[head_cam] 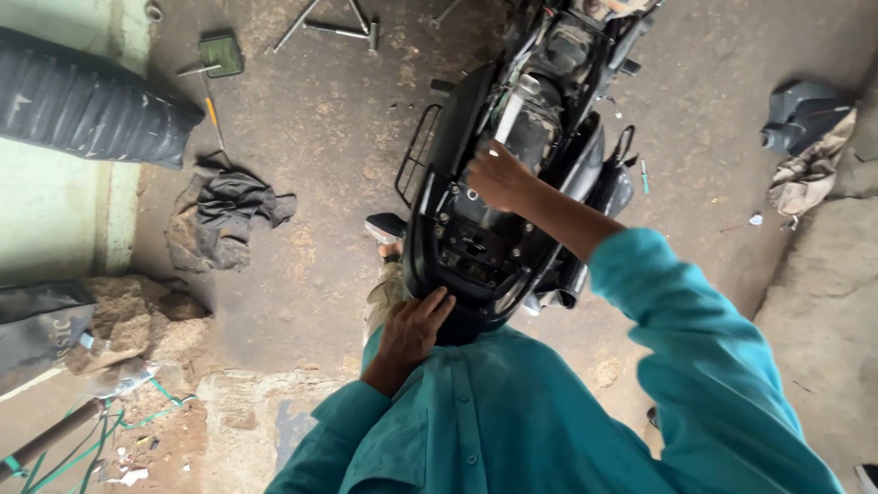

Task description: Tightening bolts and adjusting the rear frame and seat area of a motorcycle.

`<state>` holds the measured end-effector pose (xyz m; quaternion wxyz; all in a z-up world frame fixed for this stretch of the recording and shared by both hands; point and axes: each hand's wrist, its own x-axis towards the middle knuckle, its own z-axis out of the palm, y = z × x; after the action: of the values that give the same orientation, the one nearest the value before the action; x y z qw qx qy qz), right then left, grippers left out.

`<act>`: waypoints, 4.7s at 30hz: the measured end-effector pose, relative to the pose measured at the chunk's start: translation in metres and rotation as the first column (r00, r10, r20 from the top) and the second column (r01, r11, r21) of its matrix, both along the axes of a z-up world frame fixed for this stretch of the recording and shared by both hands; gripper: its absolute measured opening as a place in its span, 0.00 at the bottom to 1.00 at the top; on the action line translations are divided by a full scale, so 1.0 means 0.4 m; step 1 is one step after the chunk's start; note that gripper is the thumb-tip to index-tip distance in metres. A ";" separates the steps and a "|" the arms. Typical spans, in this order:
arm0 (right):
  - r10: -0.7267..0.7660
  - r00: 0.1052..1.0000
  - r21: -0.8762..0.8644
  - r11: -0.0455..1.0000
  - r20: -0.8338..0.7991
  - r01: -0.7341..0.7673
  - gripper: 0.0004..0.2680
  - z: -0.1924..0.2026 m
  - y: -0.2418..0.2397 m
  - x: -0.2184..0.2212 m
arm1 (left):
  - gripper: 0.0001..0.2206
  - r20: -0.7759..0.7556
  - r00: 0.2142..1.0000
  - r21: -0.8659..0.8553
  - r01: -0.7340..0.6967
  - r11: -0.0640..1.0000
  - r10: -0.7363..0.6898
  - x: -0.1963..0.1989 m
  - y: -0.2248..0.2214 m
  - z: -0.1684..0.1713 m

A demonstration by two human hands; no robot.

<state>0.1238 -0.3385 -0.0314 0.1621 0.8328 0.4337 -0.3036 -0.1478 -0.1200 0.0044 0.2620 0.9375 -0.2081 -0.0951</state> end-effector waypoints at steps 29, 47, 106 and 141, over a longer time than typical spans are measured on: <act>-0.776 -0.167 -0.259 -0.004 -0.609 0.966 0.13 -0.193 0.000 -0.067 | 0.17 0.062 0.998 -0.153 0.007 0.988 0.002 0.027 0.027 0.012; -0.879 -0.378 0.101 -0.421 -0.291 0.901 0.24 -0.214 -0.033 -0.114 | 0.19 -0.154 0.904 -0.190 0.368 0.910 -0.398 0.225 0.096 0.029; -0.575 -0.304 0.290 -0.718 -0.760 0.632 0.14 -0.156 -0.078 0.124 | 0.31 -0.388 0.884 0.262 -0.164 0.951 0.260 0.825 -0.162 -0.250; -0.734 0.579 0.444 0.412 -0.356 0.796 0.08 -0.259 -0.012 0.127 | 0.25 -0.308 0.896 0.296 -0.229 0.927 0.320 0.806 -0.156 -0.248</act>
<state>0.1745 -0.3433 -0.1351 -0.2696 0.9276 0.0817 -0.2452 0.1747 -0.1824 -0.0950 0.1844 0.9510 -0.0089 -0.2479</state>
